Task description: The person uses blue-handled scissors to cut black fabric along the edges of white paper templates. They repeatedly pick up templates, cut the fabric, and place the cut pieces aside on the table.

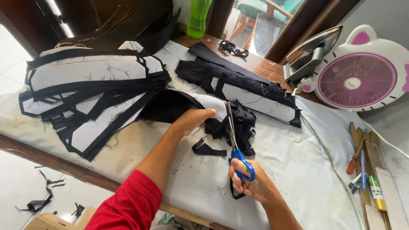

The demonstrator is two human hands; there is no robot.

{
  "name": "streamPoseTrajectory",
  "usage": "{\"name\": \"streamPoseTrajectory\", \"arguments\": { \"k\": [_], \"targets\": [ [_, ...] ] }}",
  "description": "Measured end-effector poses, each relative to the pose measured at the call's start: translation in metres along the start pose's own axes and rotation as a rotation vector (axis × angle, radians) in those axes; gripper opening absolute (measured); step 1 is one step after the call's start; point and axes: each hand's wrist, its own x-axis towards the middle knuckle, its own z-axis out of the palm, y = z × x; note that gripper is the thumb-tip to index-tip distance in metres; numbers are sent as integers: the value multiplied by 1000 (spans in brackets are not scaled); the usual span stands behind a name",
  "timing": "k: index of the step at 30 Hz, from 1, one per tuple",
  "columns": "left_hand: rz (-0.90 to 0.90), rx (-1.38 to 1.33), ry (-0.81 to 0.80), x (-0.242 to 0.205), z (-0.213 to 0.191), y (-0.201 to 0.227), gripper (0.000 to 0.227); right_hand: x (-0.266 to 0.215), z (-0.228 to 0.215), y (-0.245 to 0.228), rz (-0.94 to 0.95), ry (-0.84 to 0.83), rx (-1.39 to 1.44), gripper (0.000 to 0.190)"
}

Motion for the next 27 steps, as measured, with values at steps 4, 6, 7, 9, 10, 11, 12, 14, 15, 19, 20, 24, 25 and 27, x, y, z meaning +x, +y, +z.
{"name": "streamPoseTrajectory", "arguments": {
  "k": [4, 6, 7, 9, 10, 11, 12, 14, 15, 19, 20, 24, 25, 27],
  "targets": [
    [103, -81, -64, 3, -1, -5, 12, 0, 1, 0, -3, 2, 18, 46],
    [40, -14, -23, 4, -2, -5, 17, 0, 1, 0, 1, 11, 6, 47],
    [40, -13, -23, 3, -2, -4, 17, -1, 2, -1, 1, 11, 7, 47],
    [47, -6, -25, 1, -2, -3, 14, -2, 3, -2, -4, 9, -9, 47],
    [47, -6, -25, 1, -2, -3, 14, -3, 5, -3, -5, 9, -9, 47],
    [44, 4, -24, 1, -2, -2, 19, -4, 7, -4, -24, 22, -31, 47],
    [41, 14, -22, 0, -2, -2, 25, -5, 9, -5, -42, 34, -53, 48],
    [55, -7, -27, 6, -3, -6, 30, -5, 10, -5, -48, 56, -63, 47],
    [70, -28, -32, 9, -4, -8, 37, -5, 10, -4, -53, 79, -73, 47],
    [50, -20, -17, 15, -3, -13, 27, -5, 11, -5, -58, 70, -78, 46],
    [42, -30, -16, 15, -3, -13, 26, -5, 10, -5, -62, 65, -75, 46],
    [20, -45, -18, 14, -3, -12, 23, -7, 13, -6, -85, 72, -76, 47],
    [20, -45, -18, 14, -3, -12, 23, -7, 13, -6, -85, 72, -76, 47],
    [49, -42, -27, 13, -3, -11, 31, -7, 14, -6, -90, 80, -96, 49]
  ]
}}
